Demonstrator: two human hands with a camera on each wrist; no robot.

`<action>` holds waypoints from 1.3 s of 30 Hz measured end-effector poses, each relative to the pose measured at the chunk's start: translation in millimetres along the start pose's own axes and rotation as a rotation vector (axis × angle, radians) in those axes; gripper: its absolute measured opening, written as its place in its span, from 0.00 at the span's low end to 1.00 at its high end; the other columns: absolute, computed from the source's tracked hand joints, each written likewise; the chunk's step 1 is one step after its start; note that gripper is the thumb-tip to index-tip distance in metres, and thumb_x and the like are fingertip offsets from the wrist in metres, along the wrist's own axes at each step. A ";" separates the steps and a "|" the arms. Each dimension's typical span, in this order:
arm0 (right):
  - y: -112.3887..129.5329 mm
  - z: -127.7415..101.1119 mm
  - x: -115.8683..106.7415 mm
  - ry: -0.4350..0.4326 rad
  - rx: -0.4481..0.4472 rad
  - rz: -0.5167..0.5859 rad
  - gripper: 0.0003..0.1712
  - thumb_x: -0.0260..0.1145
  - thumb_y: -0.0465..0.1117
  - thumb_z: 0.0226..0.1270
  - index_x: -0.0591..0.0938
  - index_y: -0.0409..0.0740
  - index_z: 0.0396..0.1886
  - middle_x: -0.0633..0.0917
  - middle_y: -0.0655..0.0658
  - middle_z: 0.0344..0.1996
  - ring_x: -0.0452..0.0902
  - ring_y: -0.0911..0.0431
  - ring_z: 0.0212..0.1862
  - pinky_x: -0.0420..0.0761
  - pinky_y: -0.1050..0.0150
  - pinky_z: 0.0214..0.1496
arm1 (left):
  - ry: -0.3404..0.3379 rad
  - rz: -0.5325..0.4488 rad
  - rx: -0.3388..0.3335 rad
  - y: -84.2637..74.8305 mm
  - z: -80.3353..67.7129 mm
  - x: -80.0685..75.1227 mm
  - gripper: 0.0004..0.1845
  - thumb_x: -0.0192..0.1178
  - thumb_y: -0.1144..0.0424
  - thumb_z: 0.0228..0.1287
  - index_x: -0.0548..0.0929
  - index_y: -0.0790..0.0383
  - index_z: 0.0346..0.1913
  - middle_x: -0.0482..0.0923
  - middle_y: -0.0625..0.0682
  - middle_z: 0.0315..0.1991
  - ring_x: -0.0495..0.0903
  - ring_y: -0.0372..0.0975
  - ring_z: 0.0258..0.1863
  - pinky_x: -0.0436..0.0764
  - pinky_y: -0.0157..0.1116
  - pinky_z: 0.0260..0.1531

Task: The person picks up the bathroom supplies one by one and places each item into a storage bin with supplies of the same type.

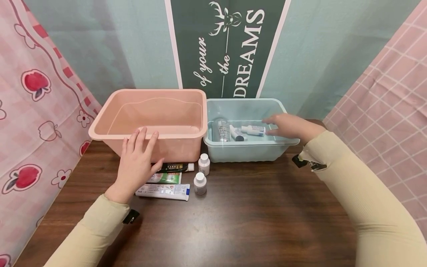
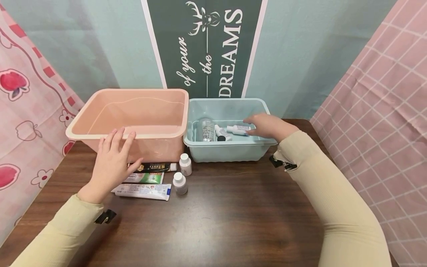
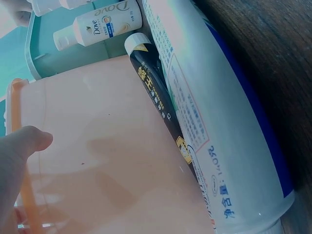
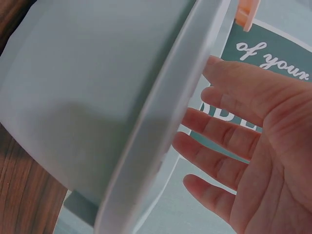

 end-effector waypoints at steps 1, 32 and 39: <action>-0.3 -0.4 0.2 0.002 0.004 0.000 0.29 0.63 0.42 0.63 0.72 0.31 0.60 0.74 0.29 0.56 0.66 0.36 0.60 0.64 0.42 0.60 | 0.001 0.001 0.000 0.0 0.0 0.0 0.44 0.68 0.51 0.45 0.63 0.62 0.66 0.57 0.70 0.64 0.54 0.62 0.64 0.50 0.63 0.59; 0.0 -12.1 5.6 -0.032 -0.010 0.009 0.28 0.64 0.39 0.62 0.71 0.30 0.60 0.74 0.26 0.55 0.67 0.35 0.58 0.66 0.42 0.58 | -0.017 0.010 0.014 -0.9 -0.8 1.9 0.45 0.67 0.49 0.44 0.63 0.62 0.66 0.56 0.69 0.64 0.55 0.62 0.63 0.51 0.63 0.58; 2.1 -15.5 6.5 -0.030 -0.003 0.007 0.29 0.64 0.40 0.62 0.72 0.31 0.60 0.74 0.27 0.54 0.69 0.35 0.57 0.67 0.42 0.57 | -0.009 0.015 0.015 -1.1 -0.6 1.6 0.45 0.67 0.49 0.45 0.63 0.62 0.66 0.56 0.70 0.64 0.54 0.62 0.63 0.51 0.63 0.58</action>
Point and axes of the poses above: each hand's wrist, its own z-axis towards the middle knuckle, its own x-axis out of the palm, y = z × x, the point moved 1 cm from there along z, towards the middle knuckle
